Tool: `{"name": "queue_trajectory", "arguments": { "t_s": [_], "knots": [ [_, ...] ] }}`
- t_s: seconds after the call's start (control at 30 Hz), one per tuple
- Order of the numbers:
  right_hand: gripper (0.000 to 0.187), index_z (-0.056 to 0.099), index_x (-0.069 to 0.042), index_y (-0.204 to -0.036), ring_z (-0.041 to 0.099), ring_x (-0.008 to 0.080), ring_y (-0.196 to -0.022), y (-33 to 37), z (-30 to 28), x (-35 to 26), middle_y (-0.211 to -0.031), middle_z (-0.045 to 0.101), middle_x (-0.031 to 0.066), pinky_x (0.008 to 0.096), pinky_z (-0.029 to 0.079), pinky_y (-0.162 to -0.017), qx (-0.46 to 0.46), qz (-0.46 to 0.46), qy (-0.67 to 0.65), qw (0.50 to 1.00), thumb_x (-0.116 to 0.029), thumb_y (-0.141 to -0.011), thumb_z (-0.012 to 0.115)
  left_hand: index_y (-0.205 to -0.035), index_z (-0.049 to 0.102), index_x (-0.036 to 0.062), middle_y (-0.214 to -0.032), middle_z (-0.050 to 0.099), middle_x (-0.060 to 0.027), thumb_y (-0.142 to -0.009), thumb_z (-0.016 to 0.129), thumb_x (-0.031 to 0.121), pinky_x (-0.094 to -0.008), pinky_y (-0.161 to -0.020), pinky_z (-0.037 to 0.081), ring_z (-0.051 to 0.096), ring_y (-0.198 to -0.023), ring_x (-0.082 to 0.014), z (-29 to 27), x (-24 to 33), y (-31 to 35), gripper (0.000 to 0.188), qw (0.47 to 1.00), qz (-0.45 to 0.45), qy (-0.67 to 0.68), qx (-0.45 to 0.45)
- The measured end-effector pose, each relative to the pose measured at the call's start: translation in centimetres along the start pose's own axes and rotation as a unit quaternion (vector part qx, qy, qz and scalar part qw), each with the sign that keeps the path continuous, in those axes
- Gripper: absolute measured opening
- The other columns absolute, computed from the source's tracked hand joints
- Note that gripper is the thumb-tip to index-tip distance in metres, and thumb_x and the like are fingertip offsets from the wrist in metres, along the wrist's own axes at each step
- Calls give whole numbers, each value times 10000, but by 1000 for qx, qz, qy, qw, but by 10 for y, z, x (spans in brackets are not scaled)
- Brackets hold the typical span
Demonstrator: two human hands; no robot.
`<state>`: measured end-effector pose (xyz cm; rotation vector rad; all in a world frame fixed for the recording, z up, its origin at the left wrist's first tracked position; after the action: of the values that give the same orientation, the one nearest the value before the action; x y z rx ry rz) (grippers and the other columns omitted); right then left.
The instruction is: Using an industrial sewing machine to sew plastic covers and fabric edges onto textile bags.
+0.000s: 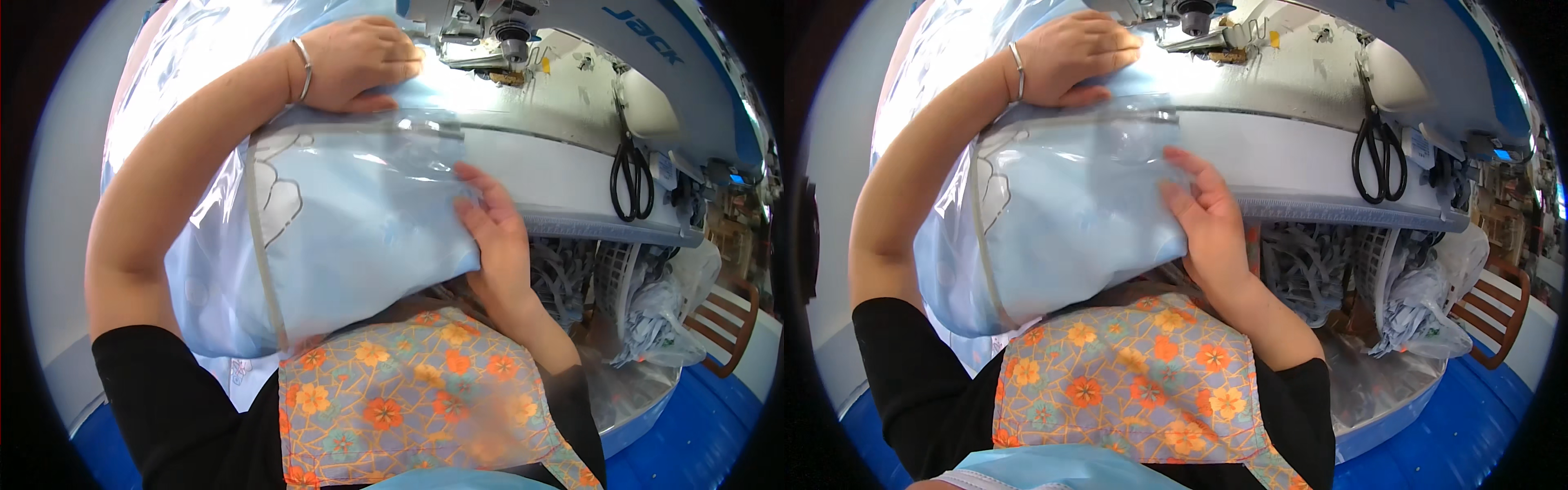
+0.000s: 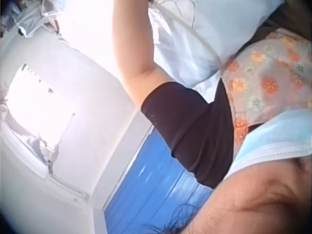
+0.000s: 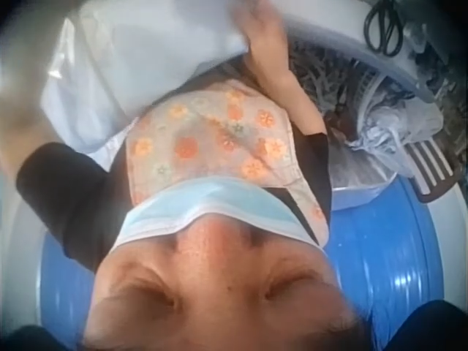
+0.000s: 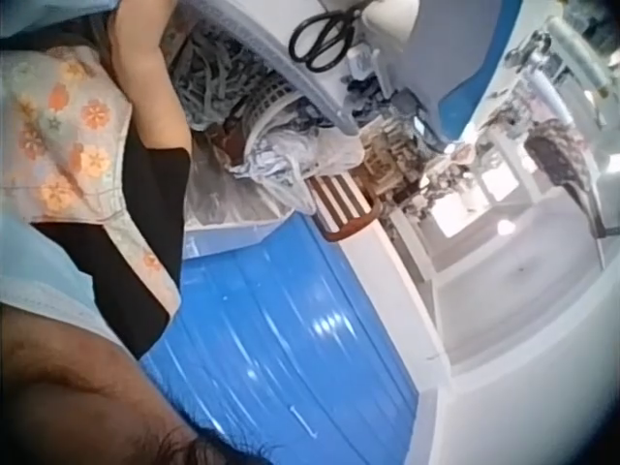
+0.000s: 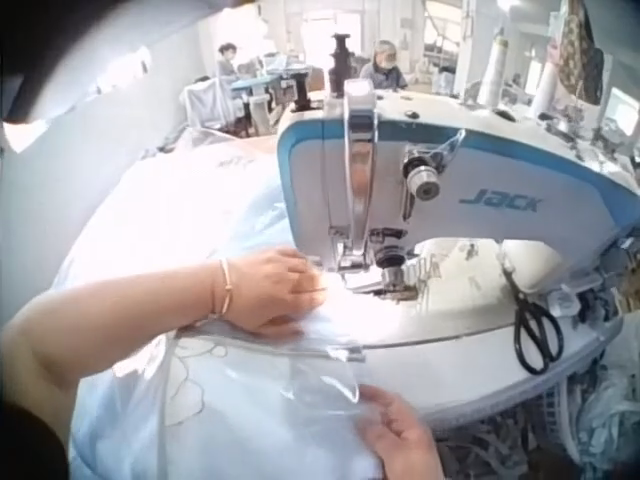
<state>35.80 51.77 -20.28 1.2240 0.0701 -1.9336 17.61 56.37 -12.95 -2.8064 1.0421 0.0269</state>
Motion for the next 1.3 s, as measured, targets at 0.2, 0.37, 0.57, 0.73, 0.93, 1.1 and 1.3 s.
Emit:
{"name": "queue_trajectory", "arguments": {
  "t_s": [0.2, 0.37, 0.57, 0.73, 0.93, 1.1, 1.3],
  "knots": [
    [517, 336, -37, -1449, 532, 201, -1180, 18, -2, 19, -1306, 534, 106, 356, 398, -1028, -43, -18, -136, 990, -121, -958, 472, -1237, 534, -85, -1243, 575, -268, -790, 681, 360, -393, -1020, 428, 565, -1120, -429, -38, 96, -18, 648, 955, -166, 195, -149],
    [485, 431, -43, -1370, 553, 210, -1143, 22, 9, 80, -1245, 570, 72, 386, 402, -1007, -213, 77, -195, 954, -192, -929, 568, -1379, 407, -47, -1445, 390, -239, -806, 648, 396, -548, -1110, 282, 345, -1370, -358, -28, 150, 11, 763, 928, -284, 79, -229],
    [288, 570, -39, -1202, 605, 146, -1028, 28, 25, 39, -1143, 637, 53, 314, 485, -906, -179, 16, -155, 971, -186, -955, 592, -1424, 407, 52, -1496, 364, -167, -904, 514, 448, -543, -1143, 208, 294, -1412, -322, -16, 102, 27, 663, 943, -328, -1, -62],
    [299, 559, 12, -1206, 632, 158, -974, 28, 17, -21, -1107, 644, 83, 320, 512, -876, -182, 75, 76, 977, -104, -933, 600, -1455, 365, 104, -1508, 365, -117, -926, 490, 419, -537, -1157, 172, 306, -1412, -284, -3, 103, 64, 629, 963, -267, -1, -33],
    [371, 521, 0, -1280, 601, 146, -1039, 29, 5, 26, -1153, 625, 71, 295, 491, -893, -166, 82, 104, 977, -116, -936, 596, -1123, 651, 46, -1299, 576, -130, -871, 578, 501, -394, -1015, 378, 521, -1198, -296, -20, 74, 19, 525, 928, -333, 69, -152],
    [357, 517, 7, -1279, 584, 136, -1055, 37, 11, 22, -1170, 612, 68, 276, 468, -906, -154, 89, 76, 981, -127, -952, 564, -1354, 490, 42, -1422, 472, -135, -889, 566, 484, -464, -1097, 306, 411, -1338, -277, -4, 65, -9, 646, 960, -270, -71, -15],
    [328, 533, 18, -1250, 585, 131, -1035, 34, -2, 20, -1154, 614, 62, 278, 463, -915, -127, 112, 59, 984, -93, -942, 559, -1431, 402, 76, -1480, 406, -123, -894, 575, 439, -510, -1144, 235, 373, -1376, -273, 15, 67, 4, 671, 963, -271, 0, -5]
  ]
}}
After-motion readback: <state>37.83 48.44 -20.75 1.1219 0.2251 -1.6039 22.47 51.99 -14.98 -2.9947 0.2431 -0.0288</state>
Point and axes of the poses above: each hand's wrist, its own y-axis away from the middle knuckle, its own z-axis out of the palm, x = y × z, the point moved 9 cm from there along -y, towards the middle knuckle
